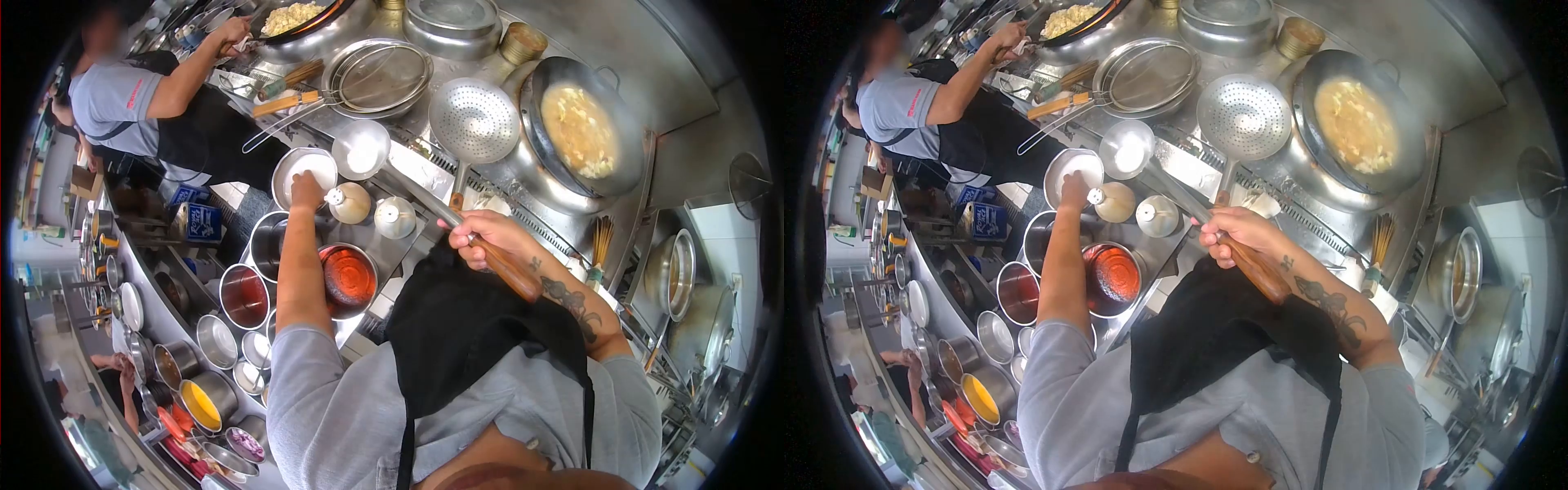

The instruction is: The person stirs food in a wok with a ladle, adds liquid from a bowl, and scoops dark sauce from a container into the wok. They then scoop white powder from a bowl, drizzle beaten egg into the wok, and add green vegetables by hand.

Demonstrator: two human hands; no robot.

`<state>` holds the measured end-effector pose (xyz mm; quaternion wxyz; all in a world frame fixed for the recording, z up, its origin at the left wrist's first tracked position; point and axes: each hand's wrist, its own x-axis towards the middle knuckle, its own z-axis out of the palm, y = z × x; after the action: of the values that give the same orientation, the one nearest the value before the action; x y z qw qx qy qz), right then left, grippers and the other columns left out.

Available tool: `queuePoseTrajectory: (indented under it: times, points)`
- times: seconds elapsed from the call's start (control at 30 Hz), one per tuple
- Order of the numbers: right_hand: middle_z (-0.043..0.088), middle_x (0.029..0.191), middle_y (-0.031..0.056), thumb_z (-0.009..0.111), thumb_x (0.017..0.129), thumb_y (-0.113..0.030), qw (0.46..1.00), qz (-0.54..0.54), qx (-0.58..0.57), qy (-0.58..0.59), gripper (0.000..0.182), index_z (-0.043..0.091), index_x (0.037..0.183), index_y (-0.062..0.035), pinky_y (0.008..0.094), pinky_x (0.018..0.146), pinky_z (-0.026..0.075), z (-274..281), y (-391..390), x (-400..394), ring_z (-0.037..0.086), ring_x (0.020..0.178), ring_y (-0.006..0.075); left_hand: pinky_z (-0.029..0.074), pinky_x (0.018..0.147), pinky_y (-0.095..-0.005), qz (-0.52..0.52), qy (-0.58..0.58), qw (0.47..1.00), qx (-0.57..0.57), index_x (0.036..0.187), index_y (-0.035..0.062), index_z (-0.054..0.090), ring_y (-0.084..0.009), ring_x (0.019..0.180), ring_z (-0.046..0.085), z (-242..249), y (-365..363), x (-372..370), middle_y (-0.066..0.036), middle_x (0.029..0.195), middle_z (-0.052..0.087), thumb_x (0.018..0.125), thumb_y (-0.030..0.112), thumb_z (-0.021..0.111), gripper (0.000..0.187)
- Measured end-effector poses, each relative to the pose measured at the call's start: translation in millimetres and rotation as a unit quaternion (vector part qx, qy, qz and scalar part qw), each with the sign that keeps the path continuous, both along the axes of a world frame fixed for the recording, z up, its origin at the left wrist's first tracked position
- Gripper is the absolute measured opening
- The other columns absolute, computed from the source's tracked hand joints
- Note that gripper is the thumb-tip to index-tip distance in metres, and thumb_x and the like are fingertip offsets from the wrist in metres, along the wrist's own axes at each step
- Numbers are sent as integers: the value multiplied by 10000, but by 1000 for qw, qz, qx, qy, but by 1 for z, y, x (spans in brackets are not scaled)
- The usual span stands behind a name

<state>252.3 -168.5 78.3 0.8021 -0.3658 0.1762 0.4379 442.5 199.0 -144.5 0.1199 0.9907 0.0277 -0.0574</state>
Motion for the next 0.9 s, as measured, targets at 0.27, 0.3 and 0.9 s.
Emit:
queuePoseTrajectory:
  times: [0.27,0.3,0.9]
  points:
    - [467,730,17,451,887,-78,1000,-7,-26,-5,294,469,1177,-33,239,418,339,4,6,-2,428,453,67,500,833,-419,-27,-24,999,-18,940,-60,571,-422,944,584,-9,4,5,-291,991,575,629,271,743,485]
    - [466,729,16,450,887,-77,1000,-6,-27,-5,294,467,1177,-32,240,420,339,3,7,-2,428,454,67,501,828,-417,-29,-32,999,-20,924,-57,578,-414,939,589,-8,4,4,-284,978,586,624,271,746,475]
    - [486,687,7,497,856,-69,1000,-9,9,-19,184,441,1031,-56,264,420,370,-5,6,-2,459,486,89,531,671,-254,-31,171,848,-501,1096,-63,600,-178,865,618,72,-73,25,-115,1012,640,781,78,655,349]
